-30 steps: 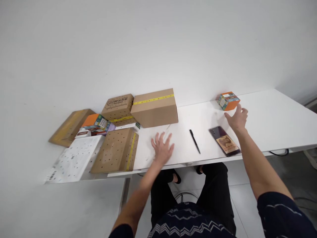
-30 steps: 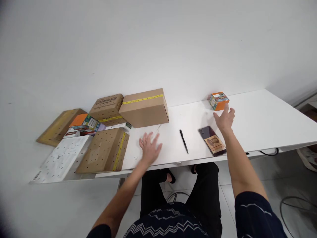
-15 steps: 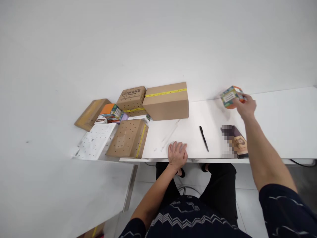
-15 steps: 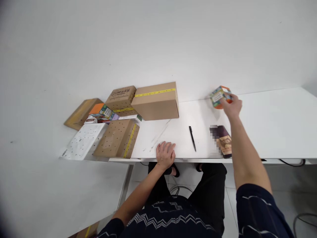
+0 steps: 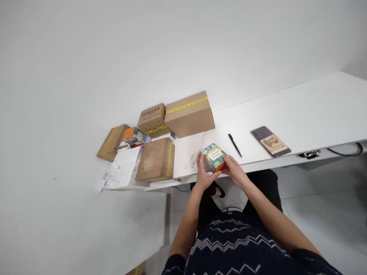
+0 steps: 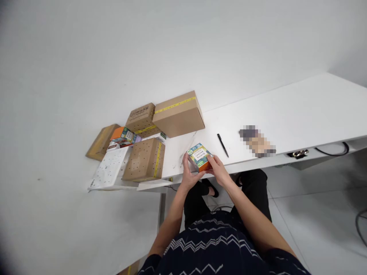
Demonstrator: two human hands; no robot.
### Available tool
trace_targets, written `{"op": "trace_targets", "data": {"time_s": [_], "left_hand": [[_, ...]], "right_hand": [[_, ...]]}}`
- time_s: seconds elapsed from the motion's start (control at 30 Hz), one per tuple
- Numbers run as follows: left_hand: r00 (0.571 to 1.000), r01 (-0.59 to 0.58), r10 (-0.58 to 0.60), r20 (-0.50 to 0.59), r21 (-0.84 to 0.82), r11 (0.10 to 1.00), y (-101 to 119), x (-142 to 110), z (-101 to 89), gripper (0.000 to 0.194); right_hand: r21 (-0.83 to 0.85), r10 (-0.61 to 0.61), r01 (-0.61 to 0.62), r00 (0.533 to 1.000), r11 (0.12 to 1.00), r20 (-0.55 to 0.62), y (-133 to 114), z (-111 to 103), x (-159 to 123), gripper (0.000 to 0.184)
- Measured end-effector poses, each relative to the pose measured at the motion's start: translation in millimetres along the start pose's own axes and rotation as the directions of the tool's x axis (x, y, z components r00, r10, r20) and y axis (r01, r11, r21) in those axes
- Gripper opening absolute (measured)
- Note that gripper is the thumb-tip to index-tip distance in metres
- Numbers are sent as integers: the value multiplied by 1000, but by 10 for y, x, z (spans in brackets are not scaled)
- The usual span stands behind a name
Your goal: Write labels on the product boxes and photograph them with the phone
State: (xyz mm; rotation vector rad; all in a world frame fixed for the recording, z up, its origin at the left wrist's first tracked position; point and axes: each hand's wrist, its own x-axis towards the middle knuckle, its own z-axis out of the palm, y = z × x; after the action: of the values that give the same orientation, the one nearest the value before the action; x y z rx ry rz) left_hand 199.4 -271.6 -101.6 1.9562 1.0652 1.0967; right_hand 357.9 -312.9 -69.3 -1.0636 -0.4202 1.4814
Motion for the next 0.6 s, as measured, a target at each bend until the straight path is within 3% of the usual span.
{"op": "trace_targets", "data": {"time_s": [0.13, 0.3, 0.43, 0.6], "left_hand": [[990, 135, -128, 56, -143, 980, 122, 47, -38, 83], [910, 406, -383, 156, -161, 900, 264, 223, -73, 68], [923, 383, -374, 86, -138, 913, 255, 365, 1, 52], [941, 332, -336, 47, -329, 884, 71, 396, 105, 61]], "right_hand": [[15, 43, -44, 996, 999, 78, 4, -142, -94, 37], [-48, -58, 61, 996, 997, 61, -85, -272, -141, 50], [-67, -57, 58, 998, 996, 12, -45, -257, -53, 52], [-195, -78, 70, 996, 978, -33, 49, -247, 80, 51]]}}
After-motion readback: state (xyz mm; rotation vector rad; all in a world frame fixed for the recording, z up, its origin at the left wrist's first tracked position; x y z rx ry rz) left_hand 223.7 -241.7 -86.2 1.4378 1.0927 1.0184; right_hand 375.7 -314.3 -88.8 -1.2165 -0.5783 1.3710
